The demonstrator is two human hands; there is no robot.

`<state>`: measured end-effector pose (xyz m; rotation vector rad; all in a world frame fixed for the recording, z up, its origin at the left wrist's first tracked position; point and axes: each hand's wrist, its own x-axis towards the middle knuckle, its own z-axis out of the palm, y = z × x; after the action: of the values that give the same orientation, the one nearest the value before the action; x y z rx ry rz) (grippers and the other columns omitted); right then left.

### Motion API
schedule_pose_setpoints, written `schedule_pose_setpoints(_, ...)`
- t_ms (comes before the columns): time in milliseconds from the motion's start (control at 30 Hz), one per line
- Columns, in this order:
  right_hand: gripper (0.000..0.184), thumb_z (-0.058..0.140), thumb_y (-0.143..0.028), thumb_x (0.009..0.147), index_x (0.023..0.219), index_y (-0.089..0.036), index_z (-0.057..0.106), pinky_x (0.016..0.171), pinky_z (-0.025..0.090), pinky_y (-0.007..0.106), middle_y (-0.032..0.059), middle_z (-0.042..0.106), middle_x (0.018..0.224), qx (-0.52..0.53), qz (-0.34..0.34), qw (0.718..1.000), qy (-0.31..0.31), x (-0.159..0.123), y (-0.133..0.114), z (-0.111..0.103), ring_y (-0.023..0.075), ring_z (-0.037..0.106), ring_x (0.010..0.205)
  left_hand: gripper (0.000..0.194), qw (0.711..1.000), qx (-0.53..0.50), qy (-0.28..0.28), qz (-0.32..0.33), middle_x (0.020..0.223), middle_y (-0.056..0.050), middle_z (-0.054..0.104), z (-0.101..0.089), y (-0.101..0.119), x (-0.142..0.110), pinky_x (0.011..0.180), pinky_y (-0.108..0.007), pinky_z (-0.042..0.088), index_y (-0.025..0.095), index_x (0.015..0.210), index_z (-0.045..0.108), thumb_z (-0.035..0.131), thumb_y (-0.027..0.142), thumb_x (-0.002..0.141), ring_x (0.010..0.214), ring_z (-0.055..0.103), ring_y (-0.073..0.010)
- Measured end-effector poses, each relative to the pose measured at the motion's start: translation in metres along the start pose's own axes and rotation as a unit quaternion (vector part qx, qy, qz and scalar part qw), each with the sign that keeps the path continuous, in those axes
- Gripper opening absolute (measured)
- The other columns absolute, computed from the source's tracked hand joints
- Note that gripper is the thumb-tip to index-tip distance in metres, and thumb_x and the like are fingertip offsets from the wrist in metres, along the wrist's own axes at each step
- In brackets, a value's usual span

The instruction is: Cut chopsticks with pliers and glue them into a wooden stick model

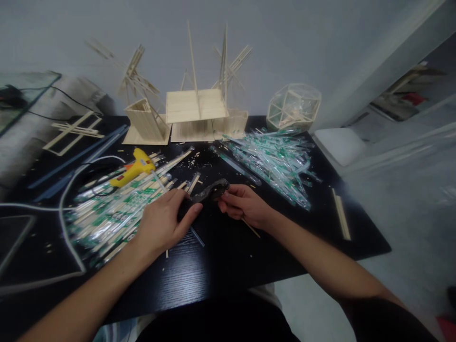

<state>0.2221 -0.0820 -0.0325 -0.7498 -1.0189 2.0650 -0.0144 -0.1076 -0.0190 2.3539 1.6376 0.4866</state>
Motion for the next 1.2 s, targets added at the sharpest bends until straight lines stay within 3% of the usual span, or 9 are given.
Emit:
schedule_pose_setpoints(767,0.031,0.082,-0.04,0.082,0.082,-0.015,0.065,0.041,0.018,0.018,-0.0029,0.063,0.069,-0.013,-0.009,1.0,0.008,-0.0019,-0.0041,0.0013,0.0013,0.033,0.044,0.045,1.0,-0.01,0.015,0.0,0.095,-0.008,0.069,0.0023,-0.0005,-0.0014,0.076,-0.038,0.05,0.02,0.104,0.06,0.036,0.058,0.099,0.089,0.068,-0.0275)
schedule_pose_setpoints(1200,0.032,0.082,-0.042,0.082,0.081,-0.015,0.064,0.04,0.018,0.019,-0.0027,0.064,0.067,-0.048,-0.019,0.998,0.032,-0.0027,-0.0051,0.0041,0.0019,0.034,0.043,0.047,1.0,0.007,0.004,0.007,0.089,-0.008,0.068,0.0005,0.002,-0.0005,0.073,-0.037,0.049,0.02,0.095,0.06,0.033,0.058,0.1,0.085,0.067,-0.0273)
